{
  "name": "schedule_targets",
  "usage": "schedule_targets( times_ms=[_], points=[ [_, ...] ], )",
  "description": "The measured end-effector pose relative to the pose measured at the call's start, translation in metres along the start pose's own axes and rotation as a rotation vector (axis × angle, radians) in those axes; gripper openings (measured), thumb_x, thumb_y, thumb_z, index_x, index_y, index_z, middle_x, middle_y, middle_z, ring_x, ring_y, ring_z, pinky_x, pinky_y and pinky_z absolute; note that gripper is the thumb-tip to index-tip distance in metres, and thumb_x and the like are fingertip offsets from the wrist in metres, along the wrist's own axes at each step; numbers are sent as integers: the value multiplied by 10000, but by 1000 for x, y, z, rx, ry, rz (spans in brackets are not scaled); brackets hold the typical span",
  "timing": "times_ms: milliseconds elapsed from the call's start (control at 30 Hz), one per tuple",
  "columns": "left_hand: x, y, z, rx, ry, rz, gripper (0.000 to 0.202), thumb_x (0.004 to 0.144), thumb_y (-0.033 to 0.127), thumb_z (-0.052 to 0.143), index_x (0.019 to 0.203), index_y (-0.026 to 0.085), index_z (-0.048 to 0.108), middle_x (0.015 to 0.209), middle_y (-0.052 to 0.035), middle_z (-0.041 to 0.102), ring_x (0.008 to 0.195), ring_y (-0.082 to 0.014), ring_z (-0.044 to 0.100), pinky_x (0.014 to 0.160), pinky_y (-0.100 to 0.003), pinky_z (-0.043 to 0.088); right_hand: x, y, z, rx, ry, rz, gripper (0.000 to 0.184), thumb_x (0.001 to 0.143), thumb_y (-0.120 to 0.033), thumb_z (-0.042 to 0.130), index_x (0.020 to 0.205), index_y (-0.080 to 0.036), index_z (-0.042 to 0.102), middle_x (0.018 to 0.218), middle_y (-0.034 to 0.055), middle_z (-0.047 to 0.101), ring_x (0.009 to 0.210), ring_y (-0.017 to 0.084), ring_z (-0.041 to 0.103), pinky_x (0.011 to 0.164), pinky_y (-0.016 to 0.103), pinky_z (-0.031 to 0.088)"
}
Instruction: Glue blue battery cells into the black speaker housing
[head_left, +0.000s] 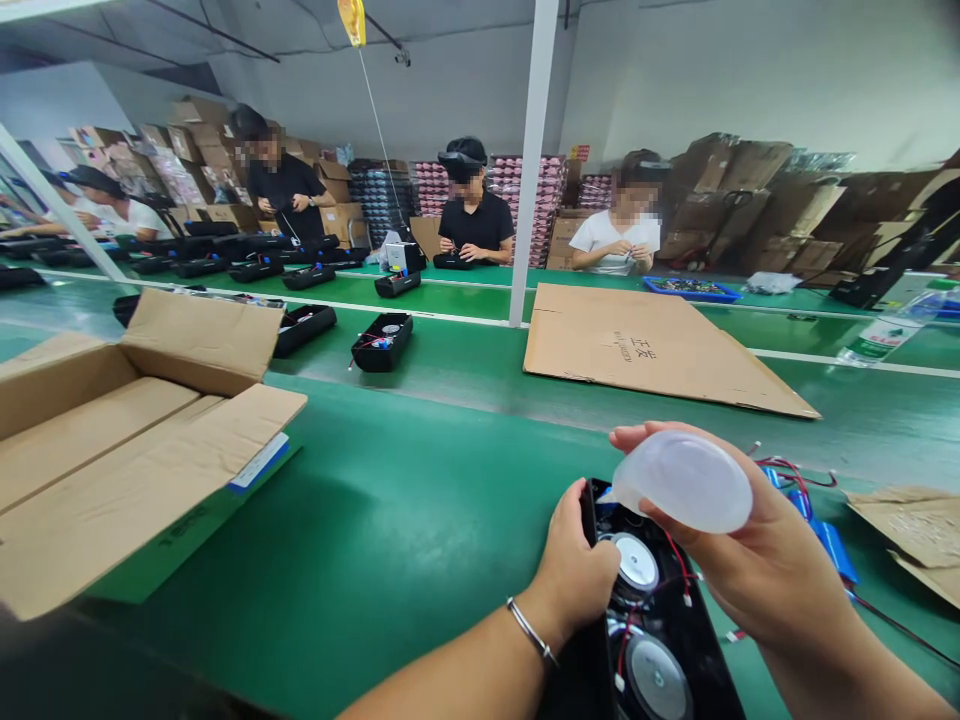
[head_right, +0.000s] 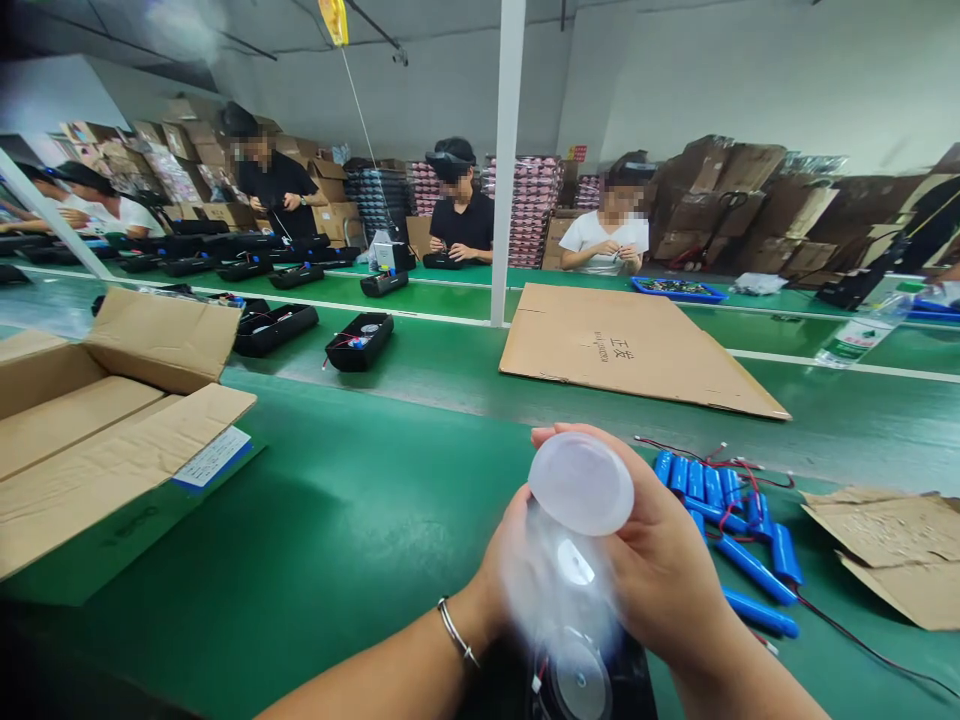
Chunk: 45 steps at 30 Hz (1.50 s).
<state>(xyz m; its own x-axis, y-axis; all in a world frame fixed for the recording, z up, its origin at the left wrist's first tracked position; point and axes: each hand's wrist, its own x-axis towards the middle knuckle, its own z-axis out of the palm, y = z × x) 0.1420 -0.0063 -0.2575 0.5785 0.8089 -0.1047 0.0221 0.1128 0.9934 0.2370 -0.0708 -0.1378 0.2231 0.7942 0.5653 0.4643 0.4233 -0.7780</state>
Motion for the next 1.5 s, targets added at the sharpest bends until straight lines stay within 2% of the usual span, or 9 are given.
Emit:
schedule_targets(
  times_ms=[233,433,567,700,900,1200,1367,1500],
  points=[
    [1,-2,1,-3,19,22,596,705,162,600,1281,196,452,1322,-61,527,1302,-308,377,1116,-398,293,2,0,0,-29,-11,-13,435,831,-332,679,1215,-198,525,1173,95,585,1092,232,550,910,298,492],
    [1,-3,1,-37,4,32,627,700,155,605,1301,218,434,1358,-42,493,1337,-307,322,1135,-396,261,0,1,-1,-53,-15,-1,451,822,-347,686,1217,-202,526,1176,91,584,1090,237,551,915,314,492],
    [1,-3,0,-40,7,48,626,692,145,607,1292,224,445,1339,-38,512,1320,-306,348,1127,-397,277,-1,1,-1,-53,-13,-5,452,820,-354,688,1216,-209,527,1171,92,587,1080,249,557,903,340,503],
    [1,-3,0,-52,3,57,616,686,140,606,1278,222,456,1315,-43,533,1296,-308,383,1113,-401,302,-2,1,-1,-52,-27,-18,448,826,-330,686,1226,-210,523,1185,92,579,1086,240,554,900,312,504],
    [1,-4,1,0,32,41,634,675,132,608,1282,217,444,1363,-50,486,1326,-312,334,1132,-406,268,-1,2,-1,-47,-41,-25,441,832,-308,680,1231,-212,520,1192,90,573,1094,229,549,908,288,495],
    [1,-4,0,-15,47,56,590,672,150,627,1240,223,487,1303,-48,541,1275,-313,405,1105,-399,317,1,0,0,-66,-39,-29,435,829,-310,680,1220,-200,526,1180,96,581,1075,233,563,889,291,509],
    [1,-3,0,52,21,0,607,681,144,615,1263,219,460,1312,-50,533,1267,-313,414,1096,-398,325,0,0,0,-71,-43,-24,435,829,-307,680,1222,-204,525,1179,88,583,1081,228,559,908,286,496],
    [0,-2,0,-3,-14,-13,643,678,133,615,1287,231,433,1351,-43,497,1307,-316,362,1113,-403,298,0,-1,0,-76,-52,-25,435,833,-313,676,1226,-208,522,1181,82,582,1088,222,554,922,283,486]
  ],
)
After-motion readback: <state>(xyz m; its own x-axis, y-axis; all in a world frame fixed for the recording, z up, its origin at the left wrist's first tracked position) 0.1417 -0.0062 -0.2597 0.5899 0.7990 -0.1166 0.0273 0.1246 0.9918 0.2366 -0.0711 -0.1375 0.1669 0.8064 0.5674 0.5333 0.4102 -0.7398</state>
